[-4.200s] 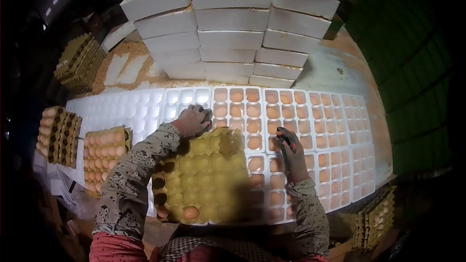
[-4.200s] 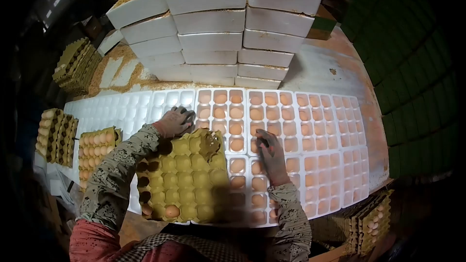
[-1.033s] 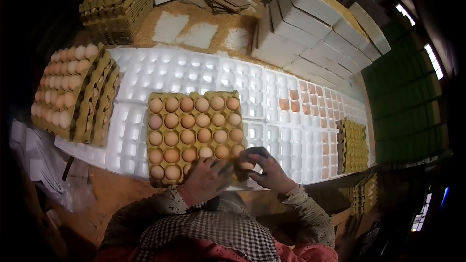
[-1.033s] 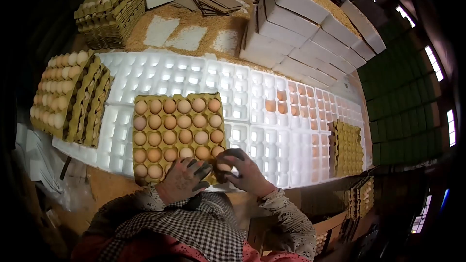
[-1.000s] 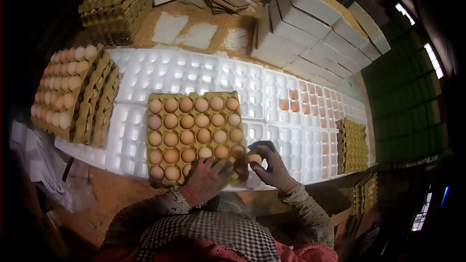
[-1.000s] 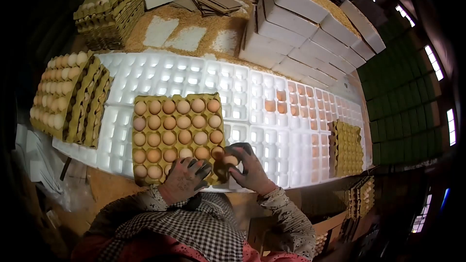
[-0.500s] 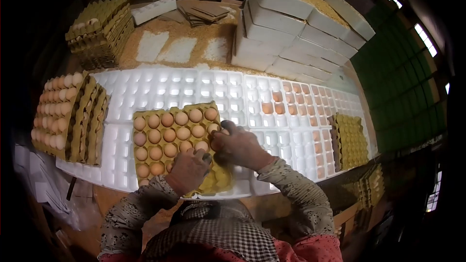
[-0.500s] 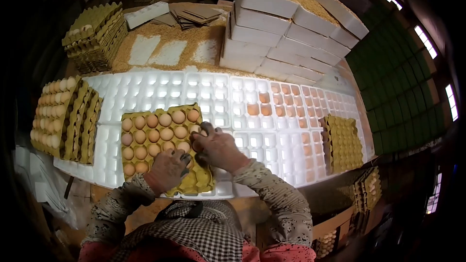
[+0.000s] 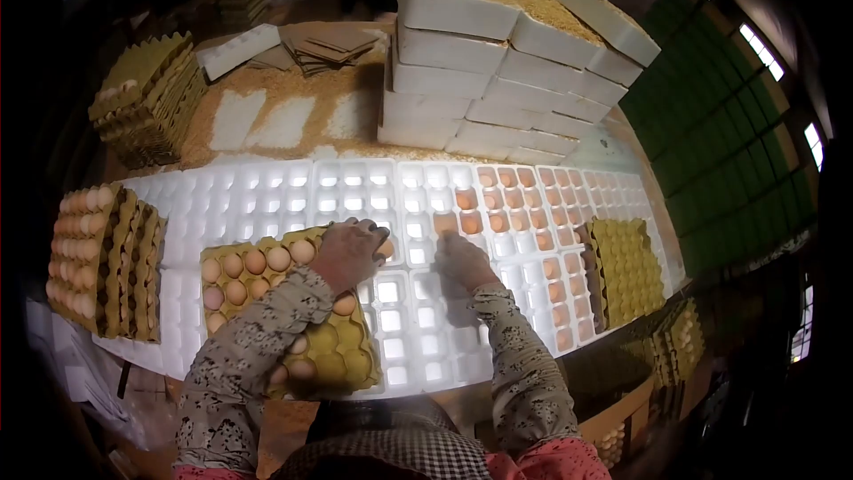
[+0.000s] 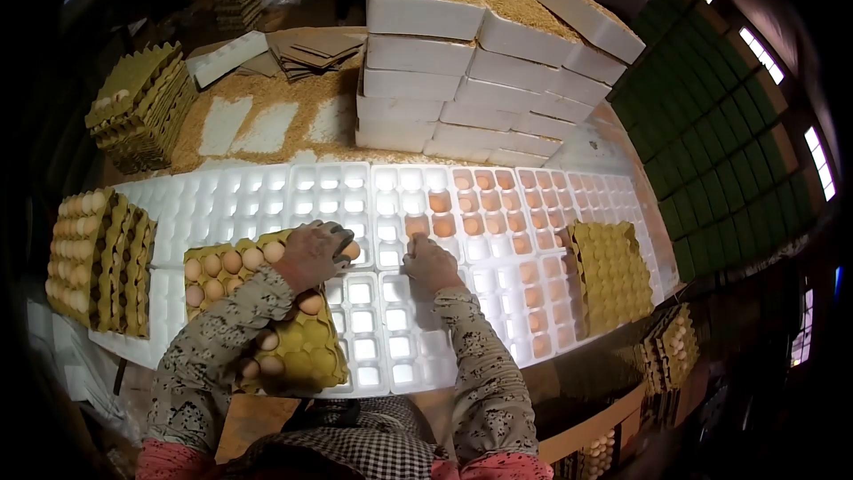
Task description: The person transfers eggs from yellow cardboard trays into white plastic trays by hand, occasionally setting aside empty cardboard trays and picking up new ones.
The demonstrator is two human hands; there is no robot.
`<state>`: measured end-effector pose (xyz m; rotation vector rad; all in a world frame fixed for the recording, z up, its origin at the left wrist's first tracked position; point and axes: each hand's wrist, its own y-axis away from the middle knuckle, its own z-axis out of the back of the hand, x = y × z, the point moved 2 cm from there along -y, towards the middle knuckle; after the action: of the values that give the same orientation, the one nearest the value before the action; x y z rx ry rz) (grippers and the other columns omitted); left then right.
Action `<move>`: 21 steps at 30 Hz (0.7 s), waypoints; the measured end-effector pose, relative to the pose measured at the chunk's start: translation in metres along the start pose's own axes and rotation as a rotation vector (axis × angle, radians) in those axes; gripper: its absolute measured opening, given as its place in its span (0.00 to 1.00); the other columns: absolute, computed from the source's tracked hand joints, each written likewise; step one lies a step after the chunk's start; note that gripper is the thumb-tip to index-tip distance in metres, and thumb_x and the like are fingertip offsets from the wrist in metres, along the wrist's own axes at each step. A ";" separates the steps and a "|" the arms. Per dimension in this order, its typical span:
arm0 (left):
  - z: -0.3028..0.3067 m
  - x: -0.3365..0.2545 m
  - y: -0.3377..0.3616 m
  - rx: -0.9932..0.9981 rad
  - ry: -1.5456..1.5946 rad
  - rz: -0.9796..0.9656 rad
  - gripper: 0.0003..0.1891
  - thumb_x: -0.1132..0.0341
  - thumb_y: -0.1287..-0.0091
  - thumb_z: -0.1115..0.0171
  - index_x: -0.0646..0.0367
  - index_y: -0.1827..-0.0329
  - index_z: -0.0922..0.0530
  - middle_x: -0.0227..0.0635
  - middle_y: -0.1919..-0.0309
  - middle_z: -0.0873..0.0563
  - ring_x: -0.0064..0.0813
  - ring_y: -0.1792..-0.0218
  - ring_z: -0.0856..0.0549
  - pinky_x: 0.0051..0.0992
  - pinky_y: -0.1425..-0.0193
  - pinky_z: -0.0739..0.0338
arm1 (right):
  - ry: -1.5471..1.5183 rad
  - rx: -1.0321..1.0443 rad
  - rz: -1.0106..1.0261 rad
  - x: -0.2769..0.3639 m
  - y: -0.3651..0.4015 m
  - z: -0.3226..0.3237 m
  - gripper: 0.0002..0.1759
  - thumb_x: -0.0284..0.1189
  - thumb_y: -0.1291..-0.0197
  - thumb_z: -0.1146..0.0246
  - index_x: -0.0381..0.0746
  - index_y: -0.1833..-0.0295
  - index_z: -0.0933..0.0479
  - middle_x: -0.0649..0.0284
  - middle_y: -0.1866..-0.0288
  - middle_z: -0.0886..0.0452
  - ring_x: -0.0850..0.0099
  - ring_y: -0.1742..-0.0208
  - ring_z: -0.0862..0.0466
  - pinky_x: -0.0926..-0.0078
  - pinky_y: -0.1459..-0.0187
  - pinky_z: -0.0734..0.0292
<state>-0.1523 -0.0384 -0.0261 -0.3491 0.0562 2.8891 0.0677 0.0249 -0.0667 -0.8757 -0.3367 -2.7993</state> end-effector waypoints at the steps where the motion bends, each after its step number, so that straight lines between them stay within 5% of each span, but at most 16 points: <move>1: -0.022 0.002 -0.025 0.169 -0.070 -0.001 0.19 0.51 0.39 0.37 0.52 0.50 0.19 0.37 0.54 0.17 0.34 0.49 0.19 0.33 0.42 0.26 | 0.034 0.068 0.008 -0.005 -0.002 -0.001 0.15 0.35 0.39 0.38 0.42 0.48 0.25 0.54 0.50 0.19 0.55 0.48 0.19 0.61 0.49 0.24; 3: -0.030 -0.008 -0.055 0.067 0.199 0.079 0.18 0.51 0.37 0.40 0.53 0.52 0.19 0.37 0.55 0.17 0.35 0.49 0.19 0.32 0.43 0.26 | 0.073 0.140 0.031 -0.014 -0.019 0.002 0.15 0.35 0.40 0.38 0.42 0.50 0.25 0.55 0.53 0.18 0.55 0.49 0.19 0.60 0.50 0.24; 5: -0.044 -0.022 -0.080 -0.293 0.364 -0.029 0.19 0.51 0.35 0.41 0.57 0.51 0.20 0.39 0.54 0.18 0.38 0.50 0.20 0.32 0.41 0.28 | -0.212 -0.238 0.153 -0.016 -0.039 0.008 0.15 0.35 0.39 0.39 0.41 0.49 0.26 0.55 0.54 0.19 0.54 0.53 0.19 0.57 0.49 0.26; 7: -0.057 -0.034 -0.101 -0.251 0.130 -0.062 0.21 0.52 0.34 0.42 0.58 0.47 0.22 0.41 0.49 0.21 0.40 0.48 0.22 0.34 0.40 0.29 | -0.331 -0.330 0.245 -0.010 -0.071 0.011 0.14 0.33 0.40 0.39 0.41 0.49 0.26 0.55 0.53 0.21 0.53 0.52 0.21 0.56 0.47 0.28; 9: -0.077 -0.040 -0.110 0.132 -0.122 -0.001 0.22 0.53 0.33 0.43 0.58 0.42 0.26 0.42 0.46 0.23 0.42 0.48 0.24 0.35 0.41 0.28 | 0.122 -0.501 0.566 -0.048 -0.138 -0.037 0.15 0.33 0.40 0.39 0.42 0.49 0.26 0.55 0.49 0.23 0.54 0.47 0.23 0.58 0.44 0.31; 11: -0.072 -0.028 -0.099 0.121 -0.065 0.024 0.22 0.54 0.32 0.44 0.57 0.39 0.28 0.41 0.46 0.23 0.40 0.45 0.24 0.35 0.38 0.30 | 0.471 -0.003 0.334 -0.024 -0.125 -0.027 0.20 0.36 0.41 0.41 0.42 0.44 0.28 0.55 0.47 0.24 0.54 0.41 0.29 0.54 0.39 0.37; 15: 0.015 0.011 -0.032 -0.274 0.496 0.136 0.19 0.60 0.31 0.43 0.55 0.39 0.27 0.40 0.46 0.20 0.41 0.47 0.19 0.33 0.40 0.26 | 0.030 -0.310 0.503 0.011 -0.087 -0.015 0.22 0.31 0.45 0.36 0.43 0.43 0.27 0.55 0.46 0.24 0.53 0.40 0.30 0.54 0.40 0.36; 17: 0.040 0.054 0.009 -0.372 0.804 0.359 0.18 0.71 0.30 0.44 0.59 0.38 0.27 0.37 0.46 0.18 0.26 0.46 0.19 0.24 0.42 0.25 | -0.216 -0.119 0.732 0.062 -0.045 -0.006 0.21 0.31 0.45 0.35 0.43 0.44 0.26 0.53 0.48 0.23 0.52 0.41 0.28 0.55 0.39 0.35; 19: 0.045 0.097 0.045 -0.539 0.702 0.447 0.19 0.67 0.33 0.41 0.56 0.38 0.27 0.41 0.49 0.17 0.32 0.49 0.17 0.28 0.43 0.24 | -0.167 0.136 1.036 0.101 -0.014 -0.023 0.19 0.30 0.46 0.35 0.43 0.46 0.25 0.57 0.48 0.21 0.56 0.40 0.27 0.56 0.38 0.34; 21: 0.052 0.105 0.069 -0.508 0.564 0.454 0.20 0.67 0.34 0.40 0.56 0.38 0.27 0.42 0.49 0.18 0.37 0.51 0.17 0.31 0.42 0.24 | 0.035 -0.072 1.210 0.126 -0.001 -0.048 0.19 0.33 0.46 0.36 0.43 0.47 0.23 0.58 0.53 0.19 0.59 0.41 0.25 0.58 0.37 0.34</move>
<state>-0.2792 -0.0793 0.0002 -1.3930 -0.5823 3.0868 -0.0601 -0.0015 -0.0320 -0.6815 0.2498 -1.6894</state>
